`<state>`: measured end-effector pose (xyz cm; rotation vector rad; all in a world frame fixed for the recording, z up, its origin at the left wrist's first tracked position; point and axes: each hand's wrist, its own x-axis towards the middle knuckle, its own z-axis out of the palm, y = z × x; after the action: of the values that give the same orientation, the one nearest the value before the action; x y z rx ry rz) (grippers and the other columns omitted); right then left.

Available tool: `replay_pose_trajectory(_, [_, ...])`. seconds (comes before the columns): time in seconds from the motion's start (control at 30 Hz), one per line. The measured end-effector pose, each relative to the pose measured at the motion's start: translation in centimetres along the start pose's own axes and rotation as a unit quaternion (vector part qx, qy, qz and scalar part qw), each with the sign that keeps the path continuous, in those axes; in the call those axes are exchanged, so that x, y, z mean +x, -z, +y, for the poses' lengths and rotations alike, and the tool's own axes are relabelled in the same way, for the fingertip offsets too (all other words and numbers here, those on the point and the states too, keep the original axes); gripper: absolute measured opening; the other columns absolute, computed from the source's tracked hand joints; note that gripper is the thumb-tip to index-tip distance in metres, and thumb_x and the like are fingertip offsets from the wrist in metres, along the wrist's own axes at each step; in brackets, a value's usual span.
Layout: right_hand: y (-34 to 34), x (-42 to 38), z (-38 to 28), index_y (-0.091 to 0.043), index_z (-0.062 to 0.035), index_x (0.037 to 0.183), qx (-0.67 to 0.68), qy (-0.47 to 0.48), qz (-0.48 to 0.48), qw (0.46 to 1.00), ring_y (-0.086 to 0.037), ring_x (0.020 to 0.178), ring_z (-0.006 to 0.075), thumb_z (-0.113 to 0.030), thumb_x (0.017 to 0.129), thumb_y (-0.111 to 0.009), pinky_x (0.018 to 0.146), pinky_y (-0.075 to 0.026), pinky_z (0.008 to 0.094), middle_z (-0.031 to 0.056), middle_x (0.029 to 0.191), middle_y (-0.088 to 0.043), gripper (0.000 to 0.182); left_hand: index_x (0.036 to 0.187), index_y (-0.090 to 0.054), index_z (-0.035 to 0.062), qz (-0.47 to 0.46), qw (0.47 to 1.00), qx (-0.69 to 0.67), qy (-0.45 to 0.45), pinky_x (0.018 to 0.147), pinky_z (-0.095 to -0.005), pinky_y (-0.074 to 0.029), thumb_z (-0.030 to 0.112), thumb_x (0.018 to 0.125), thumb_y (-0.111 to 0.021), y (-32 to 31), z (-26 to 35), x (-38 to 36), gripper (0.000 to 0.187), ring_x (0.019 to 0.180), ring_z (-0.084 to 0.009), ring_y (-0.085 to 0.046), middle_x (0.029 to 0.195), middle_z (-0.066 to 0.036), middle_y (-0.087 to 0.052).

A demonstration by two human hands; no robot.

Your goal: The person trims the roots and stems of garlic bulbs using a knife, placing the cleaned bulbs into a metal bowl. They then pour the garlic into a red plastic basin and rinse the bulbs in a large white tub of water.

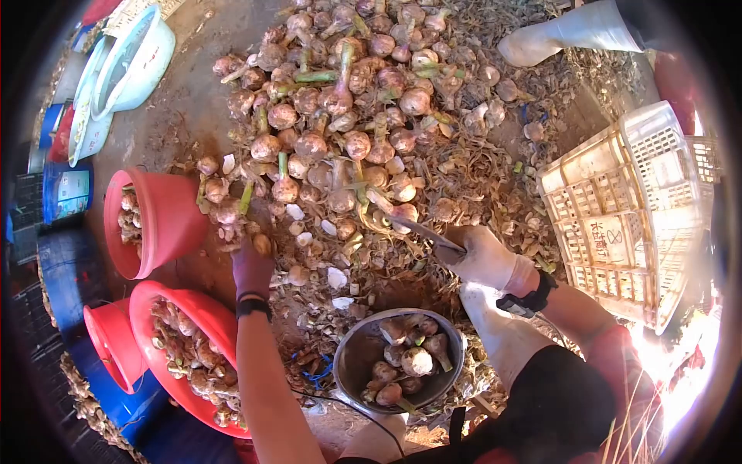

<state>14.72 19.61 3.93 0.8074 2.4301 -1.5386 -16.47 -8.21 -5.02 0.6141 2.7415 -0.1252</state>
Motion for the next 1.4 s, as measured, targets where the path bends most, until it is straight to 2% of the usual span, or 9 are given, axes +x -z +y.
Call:
replay_pose_trajectory(0.3, [-1.4,-0.3,-1.7,-0.061,-0.0018,0.078,-0.034,0.045,-0.029,0.998,-0.059,0.065,0.0369,-0.021,0.079,-0.06,0.06,-0.047,0.0439,0.0203,0.068,-0.059,0.019,0.125,-0.047,0.0005,0.097,0.982,0.021,-0.16,0.089,-0.041,-0.047,0.03,0.076,-0.073,4.5,1.9,-9.9,0.063,0.101,-0.034,-0.058,0.117,-0.02,-0.056])
replay_pose_trajectory(0.47, [-3.4,-0.9,-4.6,-0.062,-0.0046,0.08,-0.042,0.103,-0.087,0.99,-0.059,0.062,0.0355,-0.025,0.077,-0.062,0.058,-0.047,0.0434,0.0181,0.066,-0.059,0.021,0.119,-0.049,0.0025,-0.22,0.689,-0.691,0.012,0.083,-0.0311,-0.049,0.017,0.08,-0.072,8.4,9.4,-16.5,0.048,0.096,-0.0179,-0.057,0.105,-0.005,-0.06])
replay_pose_trajectory(0.73, [-3.3,-1.9,-4.6,-0.065,-0.0093,0.09,-0.093,0.194,-0.081,0.973,-0.058,0.057,0.0346,-0.028,0.071,-0.065,0.051,-0.045,0.0428,0.0148,0.062,-0.057,0.027,0.115,-0.051,0.0026,-0.215,0.722,-0.656,-0.058,0.081,-0.0292,-0.051,0.011,0.079,-0.071,7.2,12.4,-19.3,0.042,0.09,-0.0161,-0.061,0.103,-0.009,-0.063])
replay_pose_trajectory(0.8, [-3.4,-1.9,-3.9,-0.065,-0.0088,0.091,-0.096,0.213,-0.065,0.97,-0.058,0.057,0.0344,-0.028,0.071,-0.065,0.051,-0.045,0.0425,0.0149,0.062,-0.057,0.028,0.111,-0.053,0.0005,-0.243,0.537,-0.806,0.048,0.075,-0.0272,-0.051,0.009,0.079,-0.071,5.3,12.2,-19.2,0.037,0.086,-0.0149,-0.062,0.098,-0.01,-0.064])
replay_pose_trajectory(1.0, [-3.7,-1.4,-1.7,-0.065,-0.0057,0.088,-0.147,0.252,-0.025,0.956,-0.058,0.056,0.0331,-0.032,0.073,-0.065,0.049,-0.044,0.0413,0.0134,0.063,-0.058,0.03,0.104,-0.059,0.002,-0.151,0.776,-0.612,0.0,0.055,-0.0259,-0.043,0.021,0.085,-0.067,5.0,13.0,-21.1,0.028,0.062,-0.0113,-0.052,0.082,-0.001,-0.061])
replay_pose_trajectory(1.1, [-3.3,-0.5,0.0,-0.063,-0.0052,0.084,-0.121,0.283,-0.006,0.951,-0.057,0.055,0.032,-0.027,0.075,-0.064,0.048,-0.044,0.0402,0.0132,0.062,-0.057,0.023,0.108,-0.057,0.0029,-0.163,0.784,-0.57,-0.185,0.061,-0.0278,-0.046,0.02,0.089,-0.06,7.9,14.2,-21.2,0.026,0.075,-0.0158,-0.057,0.095,-0.007,-0.062])
replay_pose_trajectory(1.17, [-1.7,1.2,2.4,-0.061,-0.0035,0.077,-0.049,-0.082,-0.04,0.995,-0.057,0.052,0.0286,-0.02,0.076,-0.062,0.048,-0.045,0.0379,0.0148,0.06,-0.055,0.016,0.11,-0.056,0.0045,-0.129,0.795,-0.515,-0.293,0.07,-0.0241,-0.049,0.02,0.073,-0.075,7.7,14.6,-23.7,0.045,0.085,-0.0138,-0.06,0.095,-0.005,-0.061])
replay_pose_trajectory(1.23, [0.3,0.1,1.1,-0.06,-0.0013,0.073,-0.049,-0.033,0.02,0.998,-0.056,0.05,0.0238,-0.013,0.076,-0.06,0.049,-0.046,0.0368,0.0165,0.061,-0.056,0.012,0.129,-0.041,0.0052,-0.245,0.628,-0.715,-0.183,0.08,-0.0266,-0.052,0.005,0.071,-0.073,9.4,15.0,-23.0,0.067,0.1,-0.017,-0.058,0.108,-0.007,-0.057])
replay_pose_trajectory(1.4, [-0.2,-1.1,-2.9,-0.064,-0.0035,0.081,-0.02,0.036,-0.004,0.999,-0.061,0.057,0.0299,-0.024,0.081,-0.058,0.056,-0.05,0.0398,0.0193,0.066,-0.06,0.021,0.13,-0.037,0.0094,-0.137,0.611,-0.777,-0.064,0.084,-0.0331,-0.053,-0.011,0.071,-0.065,7.5,14.2,-18.8,0.068,0.1,-0.0219,-0.057,0.115,-0.011,-0.051])
